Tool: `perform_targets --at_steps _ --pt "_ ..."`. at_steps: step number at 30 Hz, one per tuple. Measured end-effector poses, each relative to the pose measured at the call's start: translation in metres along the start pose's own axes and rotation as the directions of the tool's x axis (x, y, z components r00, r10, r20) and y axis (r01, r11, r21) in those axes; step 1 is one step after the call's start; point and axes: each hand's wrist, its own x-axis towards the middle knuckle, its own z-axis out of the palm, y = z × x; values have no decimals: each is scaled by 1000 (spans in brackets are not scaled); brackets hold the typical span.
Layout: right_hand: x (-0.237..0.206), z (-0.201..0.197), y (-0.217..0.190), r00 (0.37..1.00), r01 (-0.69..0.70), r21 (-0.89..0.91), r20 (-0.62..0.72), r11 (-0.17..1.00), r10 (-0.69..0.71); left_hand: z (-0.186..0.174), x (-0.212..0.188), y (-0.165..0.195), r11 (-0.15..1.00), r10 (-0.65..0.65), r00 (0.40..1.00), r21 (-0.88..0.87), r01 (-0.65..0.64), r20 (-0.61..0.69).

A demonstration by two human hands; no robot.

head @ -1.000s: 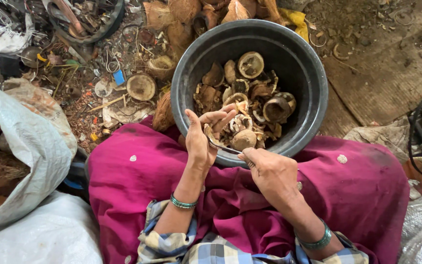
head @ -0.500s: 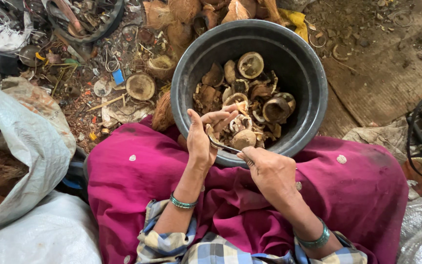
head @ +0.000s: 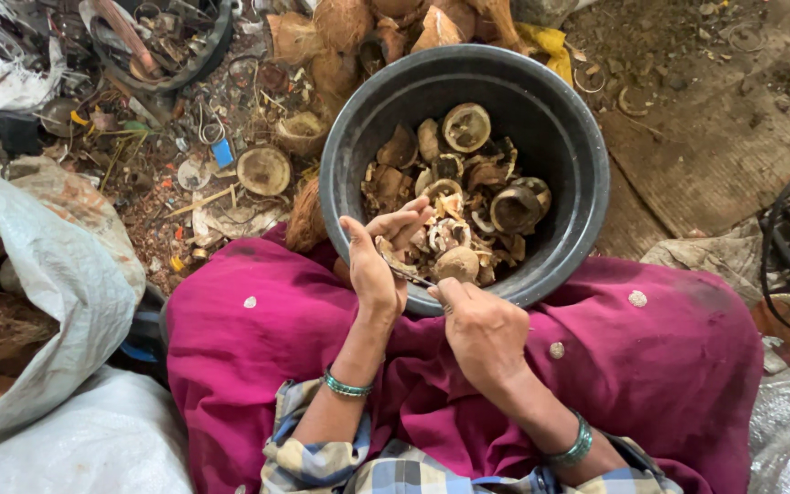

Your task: The person sits on the ground with a large basin of coconut shell pieces on their lap and uses a small knife to scrape and cut the dried coconut kernel out of each shell, dropping the extracted kernel pieces into the basin and setting emptied shells aside.

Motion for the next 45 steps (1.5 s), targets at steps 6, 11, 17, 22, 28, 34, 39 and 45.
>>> perform_targets --at_steps 6,11,17,22,28,34,39,45 --pt "0 10 -1 994 -103 79 32 991 101 -3 3 0 998 25 999 59 -23 -34" --pt "3 22 7 965 -244 155 137 957 224 -5 7 -4 988 108 994 115 -106 -6" --pt "10 17 16 970 -224 311 161 924 181 -9 9 -8 986 113 994 120 -112 1" --pt "1 -1 7 999 6 45 44 999 -8 -13 13 2 992 -123 992 -16 123 18" --pt "-1 -10 -3 985 165 -162 -23 973 -171 -10 17 15 905 -408 913 -124 407 18" --pt "-3 -6 -18 987 127 -190 -72 974 -143 -6 7 19 961 -276 961 -25 275 -35" --pt "2 3 -18 998 40 -126 -34 991 -45 -12 11 16 983 -163 986 -76 165 25" --pt "10 13 -7 995 -94 89 43 992 91 -16 12 7 993 -78 995 -98 72 -62"
